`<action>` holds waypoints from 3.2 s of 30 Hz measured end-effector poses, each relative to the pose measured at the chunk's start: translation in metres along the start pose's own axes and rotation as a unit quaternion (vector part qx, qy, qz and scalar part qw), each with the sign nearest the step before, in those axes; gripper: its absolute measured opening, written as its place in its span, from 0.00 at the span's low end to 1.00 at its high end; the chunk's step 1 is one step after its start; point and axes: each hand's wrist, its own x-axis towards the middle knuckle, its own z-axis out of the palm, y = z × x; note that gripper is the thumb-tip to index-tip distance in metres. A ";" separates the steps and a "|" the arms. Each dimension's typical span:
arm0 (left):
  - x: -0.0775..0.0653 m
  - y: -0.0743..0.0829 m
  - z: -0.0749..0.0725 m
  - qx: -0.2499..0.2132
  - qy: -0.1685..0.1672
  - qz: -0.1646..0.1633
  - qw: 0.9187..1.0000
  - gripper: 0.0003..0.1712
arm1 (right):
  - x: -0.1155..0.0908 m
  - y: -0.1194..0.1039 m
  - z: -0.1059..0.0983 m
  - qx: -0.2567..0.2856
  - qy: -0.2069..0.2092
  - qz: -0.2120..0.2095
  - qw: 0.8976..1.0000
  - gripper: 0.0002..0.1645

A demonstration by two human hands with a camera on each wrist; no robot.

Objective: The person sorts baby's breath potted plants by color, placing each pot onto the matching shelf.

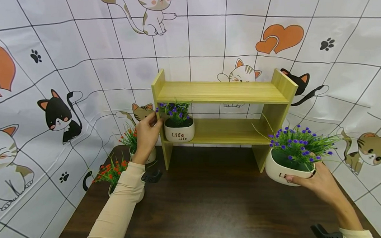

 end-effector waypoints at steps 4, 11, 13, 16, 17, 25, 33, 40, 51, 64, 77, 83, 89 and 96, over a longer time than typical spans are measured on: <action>0.000 0.000 0.000 0.004 0.002 0.005 1.000 0.19 | 0.010 -0.015 0.004 0.010 -0.005 -0.012 1.000 0.33; 0.000 0.000 -0.001 0.009 0.003 0.008 1.000 0.16 | 0.033 -0.038 0.019 0.057 -0.005 -0.061 0.997 0.35; 0.000 -0.001 0.000 0.009 0.002 0.007 1.000 0.17 | 0.038 -0.043 0.024 0.067 -0.013 -0.063 0.996 0.33; -0.001 -0.001 0.000 0.007 -0.002 0.005 1.000 0.17 | 0.046 -0.050 0.031 0.071 -0.025 -0.055 0.996 0.35; -0.001 -0.001 0.000 0.006 -0.003 0.005 1.000 0.16 | 0.049 -0.053 0.033 0.071 -0.028 -0.053 0.996 0.36; 0.000 -0.001 0.000 0.005 -0.007 0.002 1.000 0.16 | 0.073 -0.070 0.053 0.116 -0.046 -0.071 0.990 0.46; 0.001 0.000 0.002 0.011 -0.004 0.005 1.000 0.16 | 0.095 -0.086 0.068 0.141 -0.069 -0.073 0.985 0.51; 0.001 -0.001 0.002 0.013 0.006 0.016 1.000 0.16 | 0.117 -0.099 0.082 0.172 -0.092 -0.079 0.978 0.51; 0.000 -0.002 0.003 -0.004 -0.002 0.006 1.000 0.19 | 0.149 -0.114 0.106 0.199 -0.119 -0.088 0.969 0.55; 0.001 0.000 0.002 -0.004 0.002 0.002 1.000 0.19 | 0.176 -0.120 0.121 0.168 -0.126 -0.086 0.974 0.48; 0.002 -0.001 0.002 -0.007 0.003 0.002 1.000 0.20 | 0.189 -0.112 0.136 0.164 -0.156 -0.022 0.974 0.68; 0.002 -0.001 0.002 -0.010 0.001 -0.001 1.000 0.21 | 0.193 -0.108 0.137 0.165 -0.154 -0.032 0.974 0.64; 0.002 0.000 0.002 -0.008 0.000 0.002 1.000 0.20 | 0.197 -0.108 0.137 0.177 -0.165 -0.038 0.970 0.62; 0.000 0.001 0.002 -0.007 -0.001 -0.002 1.000 0.21 | 0.200 -0.106 0.139 0.190 -0.170 -0.057 0.965 0.56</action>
